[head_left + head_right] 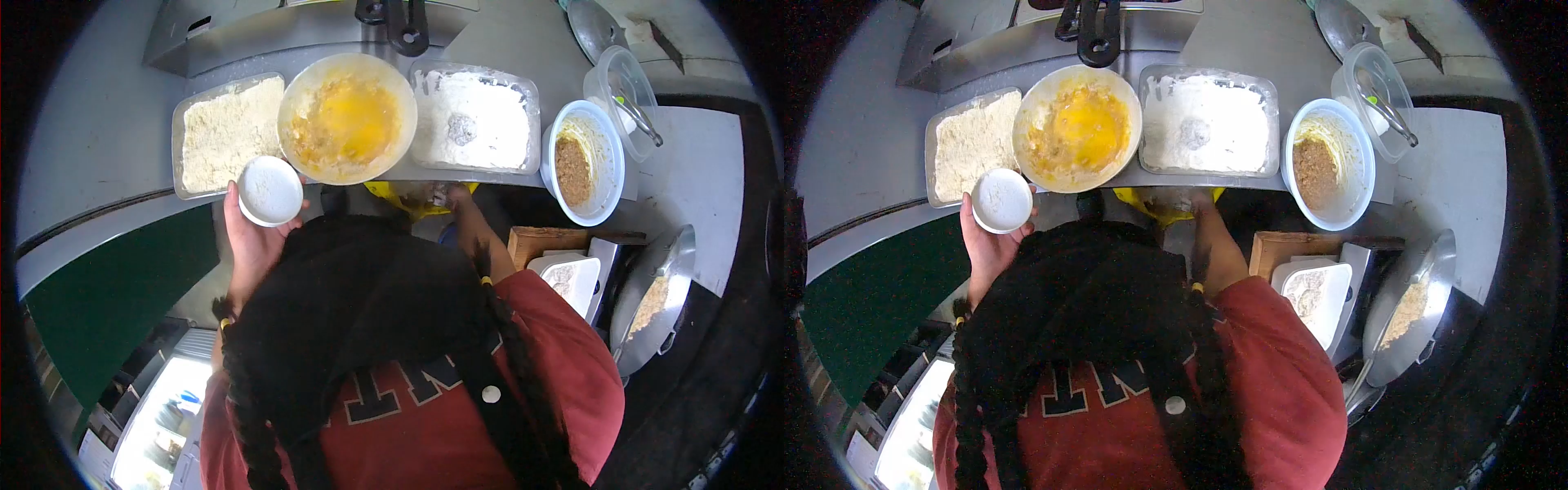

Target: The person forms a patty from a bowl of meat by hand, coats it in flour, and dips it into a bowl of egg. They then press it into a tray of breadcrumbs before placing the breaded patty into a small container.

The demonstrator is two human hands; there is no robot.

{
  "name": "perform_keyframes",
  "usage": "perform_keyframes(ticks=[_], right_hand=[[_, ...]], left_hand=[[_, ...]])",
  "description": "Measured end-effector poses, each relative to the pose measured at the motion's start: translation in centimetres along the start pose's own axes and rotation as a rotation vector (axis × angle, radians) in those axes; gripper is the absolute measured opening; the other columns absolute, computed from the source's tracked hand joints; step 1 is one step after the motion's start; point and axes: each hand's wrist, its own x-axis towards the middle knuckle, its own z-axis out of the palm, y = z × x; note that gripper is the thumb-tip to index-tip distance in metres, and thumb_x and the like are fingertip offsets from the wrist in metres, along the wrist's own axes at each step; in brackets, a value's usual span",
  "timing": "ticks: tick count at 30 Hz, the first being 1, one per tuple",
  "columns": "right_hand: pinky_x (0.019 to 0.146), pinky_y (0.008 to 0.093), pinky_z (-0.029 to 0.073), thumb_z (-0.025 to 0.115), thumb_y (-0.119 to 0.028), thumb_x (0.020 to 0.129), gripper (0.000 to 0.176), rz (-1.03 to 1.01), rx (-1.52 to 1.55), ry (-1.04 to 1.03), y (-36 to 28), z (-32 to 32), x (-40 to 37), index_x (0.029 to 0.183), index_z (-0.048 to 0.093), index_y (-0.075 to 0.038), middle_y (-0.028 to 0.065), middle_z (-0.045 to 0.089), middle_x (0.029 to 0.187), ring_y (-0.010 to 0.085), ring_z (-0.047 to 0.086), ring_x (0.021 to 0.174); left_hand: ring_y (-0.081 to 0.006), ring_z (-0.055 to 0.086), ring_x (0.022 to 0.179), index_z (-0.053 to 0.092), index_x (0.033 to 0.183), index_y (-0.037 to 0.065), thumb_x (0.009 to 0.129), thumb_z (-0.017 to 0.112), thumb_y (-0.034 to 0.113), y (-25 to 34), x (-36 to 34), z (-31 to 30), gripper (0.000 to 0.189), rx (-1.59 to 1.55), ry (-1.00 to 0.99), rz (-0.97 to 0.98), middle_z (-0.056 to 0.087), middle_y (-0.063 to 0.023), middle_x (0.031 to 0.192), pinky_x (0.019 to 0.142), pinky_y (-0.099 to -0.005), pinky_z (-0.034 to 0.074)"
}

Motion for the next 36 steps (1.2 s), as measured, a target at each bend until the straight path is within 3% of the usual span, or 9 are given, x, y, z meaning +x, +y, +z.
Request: perform_keyframes(ticks=[6,12,17,20,24,26,30,32,36], right_hand=[[0.069,0.034,0.059,0.048,-0.01,0.097,0.026,0.127,0.475,-0.194,-0.7,0.1,-0.4,0.117,0.062,0.001,0.0202,0.066,0.114,0.0263,0.068,0.088],[0.063,0.0364,0.055,0.043,0.0,0.095,0.031,0.253,0.615,0.136,-6.8,3.8,-6.5,0.123,0.052,0.006,0.0211,0.062,0.102,0.0251,0.063,0.075],[0.081,0.0459,0.06,0.045,-0.002,0.094,0.033,0.096,0.816,0.023,7.0,-1.4,5.3,0.125,0.055,0.004,0.0186,0.064,0.112,0.0339,0.066,0.095],[0.071,0.0457,0.062,0.046,0.003,0.092,0.036,0.088,0.719,0.098,9.3,-2.1,7.5,0.127,0.054,0.005,0.0198,0.065,0.11,0.0362,0.067,0.087],[0.061,0.0325,0.051,0.048,0.014,0.077,0.034,0.103,0.585,0.203,0.3,0.4,-1.5,0.108,0.059,0.011,0.0195,0.066,0.093,0.0257,0.061,0.072],[0.069,0.0332,0.053,0.053,0.008,0.078,0.035,0.041,0.738,-0.15,2.8,-1.8,0.4,0.112,0.059,0.009,0.0217,0.066,0.103,0.0272,0.063,0.08],[0.077,0.0346,0.054,0.058,0.002,0.077,0.039,0.14,0.527,-0.187,4.0,-3.4,2.9,0.115,0.059,0.008,0.0211,0.066,0.109,0.0286,0.064,0.089],[0.085,0.0391,0.055,0.062,-0.005,0.08,0.039,-0.064,0.43,-0.648,3.8,-4.1,2.8,0.117,0.06,0.005,0.0181,0.066,0.111,0.0302,0.065,0.098],[0.086,0.0423,0.055,0.063,-0.007,0.082,0.035,0.09,0.478,-0.09,1.9,-0.5,1.2,0.115,0.062,0.002,0.0147,0.066,0.112,0.0303,0.066,0.099]], left_hand=[[-0.0292,0.065,0.089,0.044,0.139,0.006,0.099,0.024,0.066,-0.2,0.0,-0.2,0.075,-0.012,-0.005,0.007,0.063,-0.0214,0.12,0.063,-0.0342,0.051],[-0.0293,0.065,0.088,0.042,0.142,0.005,0.099,0.024,0.064,-0.2,-0.2,-0.4,0.076,-0.027,-0.007,0.003,0.063,-0.0213,0.12,0.062,-0.0341,0.051],[-0.0295,0.066,0.087,0.042,0.143,0.005,0.099,0.023,0.064,-0.1,-0.1,-0.5,0.076,-0.019,0.012,0.004,0.063,-0.0215,0.119,0.061,-0.0339,0.05],[-0.0295,0.066,0.087,0.042,0.142,0.005,0.099,0.023,0.065,-0.1,-0.1,-0.5,0.076,-0.012,0.016,0.001,0.063,-0.0216,0.119,0.061,-0.0337,0.05],[-0.0299,0.069,0.087,0.046,0.136,0.005,0.099,0.024,0.064,-0.1,-0.1,-0.3,0.073,-0.024,0.014,0.01,0.066,-0.0217,0.116,0.061,-0.0337,0.054],[-0.0301,0.069,0.088,0.046,0.136,0.005,0.099,0.024,0.064,-0.1,-0.1,-0.4,0.073,-0.023,0.01,0.006,0.066,-0.0217,0.116,0.061,-0.0336,0.054],[-0.0302,0.069,0.088,0.046,0.136,0.005,0.099,0.024,0.064,-0.1,-0.1,-0.4,0.073,-0.026,0.002,0.007,0.066,-0.0218,0.117,0.062,-0.0337,0.054],[-0.0302,0.069,0.088,0.046,0.136,0.005,0.099,0.024,0.064,-0.1,0.0,-0.6,0.073,-0.025,-0.006,0.01,0.065,-0.0219,0.117,0.062,-0.0339,0.054],[-0.0303,0.069,0.088,0.047,0.137,0.005,0.099,0.024,0.064,-0.1,-0.1,-0.5,0.073,-0.021,-0.004,0.02,0.065,-0.0222,0.117,0.062,-0.0344,0.054]])
